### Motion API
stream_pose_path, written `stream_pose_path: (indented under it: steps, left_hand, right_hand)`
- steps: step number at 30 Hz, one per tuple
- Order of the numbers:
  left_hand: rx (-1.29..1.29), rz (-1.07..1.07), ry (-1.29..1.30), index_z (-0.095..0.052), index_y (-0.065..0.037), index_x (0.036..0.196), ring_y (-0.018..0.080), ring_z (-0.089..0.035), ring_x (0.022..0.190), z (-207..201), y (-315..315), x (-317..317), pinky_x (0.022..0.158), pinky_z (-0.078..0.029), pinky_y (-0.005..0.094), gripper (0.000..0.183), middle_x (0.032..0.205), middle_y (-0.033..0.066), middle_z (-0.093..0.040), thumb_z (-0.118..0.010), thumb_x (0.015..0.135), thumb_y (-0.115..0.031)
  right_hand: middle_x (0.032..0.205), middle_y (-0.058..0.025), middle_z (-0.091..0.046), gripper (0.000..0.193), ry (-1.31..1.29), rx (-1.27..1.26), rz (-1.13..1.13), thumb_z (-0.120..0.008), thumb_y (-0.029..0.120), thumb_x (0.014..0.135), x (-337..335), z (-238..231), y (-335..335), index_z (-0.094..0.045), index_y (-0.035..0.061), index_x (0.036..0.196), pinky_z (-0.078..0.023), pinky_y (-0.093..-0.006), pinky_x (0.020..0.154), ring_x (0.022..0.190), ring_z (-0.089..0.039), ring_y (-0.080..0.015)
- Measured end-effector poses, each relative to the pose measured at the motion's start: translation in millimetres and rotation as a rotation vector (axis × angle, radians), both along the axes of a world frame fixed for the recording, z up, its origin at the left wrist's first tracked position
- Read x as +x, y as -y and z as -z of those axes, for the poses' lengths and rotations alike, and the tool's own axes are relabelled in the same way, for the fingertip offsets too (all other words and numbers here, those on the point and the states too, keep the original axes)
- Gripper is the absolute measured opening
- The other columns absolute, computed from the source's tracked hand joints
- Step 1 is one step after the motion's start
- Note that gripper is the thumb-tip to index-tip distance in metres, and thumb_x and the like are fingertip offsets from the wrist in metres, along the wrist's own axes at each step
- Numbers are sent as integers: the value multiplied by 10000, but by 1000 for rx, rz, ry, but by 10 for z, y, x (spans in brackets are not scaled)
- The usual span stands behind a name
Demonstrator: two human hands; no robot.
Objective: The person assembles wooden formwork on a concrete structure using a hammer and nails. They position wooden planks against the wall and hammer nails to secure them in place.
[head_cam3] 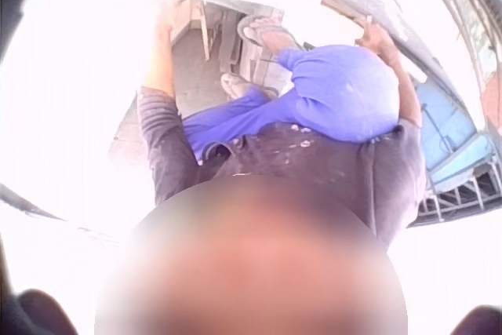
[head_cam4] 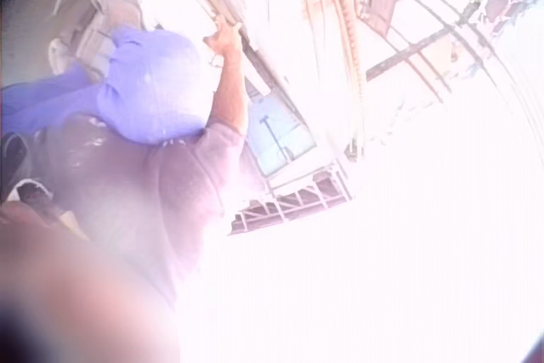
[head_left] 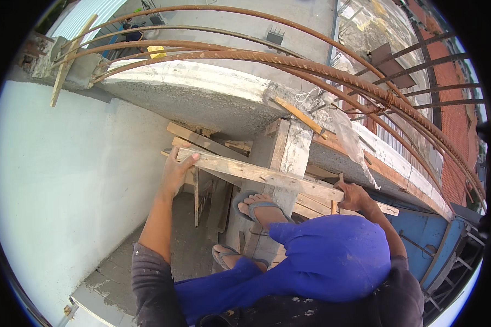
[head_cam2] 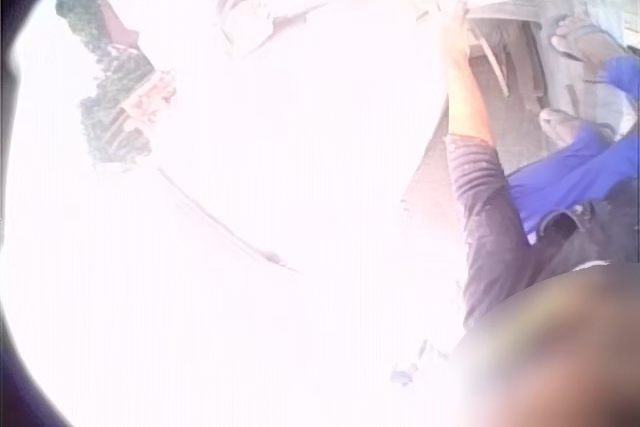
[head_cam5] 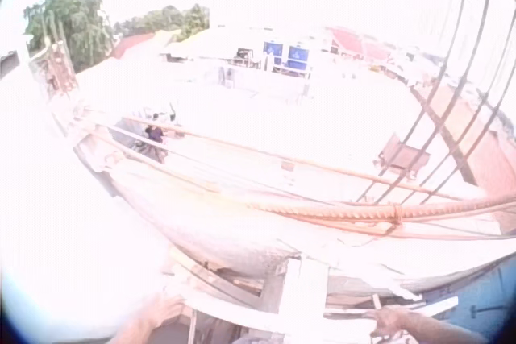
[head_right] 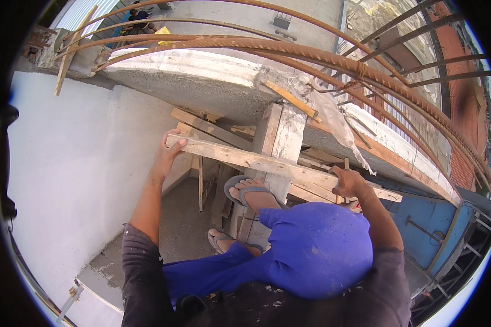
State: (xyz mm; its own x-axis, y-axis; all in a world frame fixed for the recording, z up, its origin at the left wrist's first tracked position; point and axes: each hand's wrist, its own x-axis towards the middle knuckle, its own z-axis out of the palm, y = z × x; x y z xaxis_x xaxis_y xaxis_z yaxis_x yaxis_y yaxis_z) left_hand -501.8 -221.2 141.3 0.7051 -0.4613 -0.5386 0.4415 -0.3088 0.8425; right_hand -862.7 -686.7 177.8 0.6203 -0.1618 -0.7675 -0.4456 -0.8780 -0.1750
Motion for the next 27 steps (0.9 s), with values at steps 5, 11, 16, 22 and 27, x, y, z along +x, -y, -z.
stream_pose_path:
  steps: [5, 11, 16, 22, 27]
  left_hand:
    - [-246, -605, -7, -466, -90, 1454, 220, -509, 1294, -503, -696, 420, 1126, -409, 415, 777, 1355, 82, -520, -720, 925, -599]
    - [-731, -1001, 234, -485, -83, 1425, 277, -565, 1233, -1722, -1582, 588, 1109, -461, 473, 707, 1325, 112, -573, -646, 975, -605]
    - [-1184, -609, 437, -501, -28, 1426, 315, -595, 1277, -2618, -2466, 239, 1110, -514, 471, 616, 1347, 169, -594, -563, 1044, -508]
    - [-982, -668, 787, -401, 8, 1516, 350, -532, 1363, -3493, -3511, -449, 1148, -480, 491, 613, 1479, 219, -517, -489, 1091, -425]
    - [-667, -942, 999, -406, 28, 1505, 349, -549, 1319, -3751, -3877, -938, 1126, -485, 491, 636, 1443, 221, -537, -501, 1081, -436]
  right_hand:
    - [953, -254, -741, 626, 31, 282, -56, -751, 334, 725, 873, -434, -844, -619, 74, 1279, -539, -529, 932, 1001, -695, -473]
    - [956, -262, -739, 641, 161, 528, -361, -733, 333, 726, 2085, -997, -1741, -641, 22, 1278, -547, -516, 913, 949, -710, -454]
    - [931, -278, -732, 576, 262, 829, -516, -713, 294, 746, 2763, -1611, -2728, -652, -47, 1207, -556, -465, 848, 917, -718, -428]
    - [798, -249, -725, 503, 323, 1087, -727, -711, 286, 757, 3099, -2100, -3823, -661, -86, 1092, -576, -443, 749, 780, -736, -378]
    - [854, -239, -732, 541, 424, 1280, -792, -767, 348, 791, 2950, -2045, -4259, -656, -74, 1112, -575, -453, 762, 820, -737, -366]
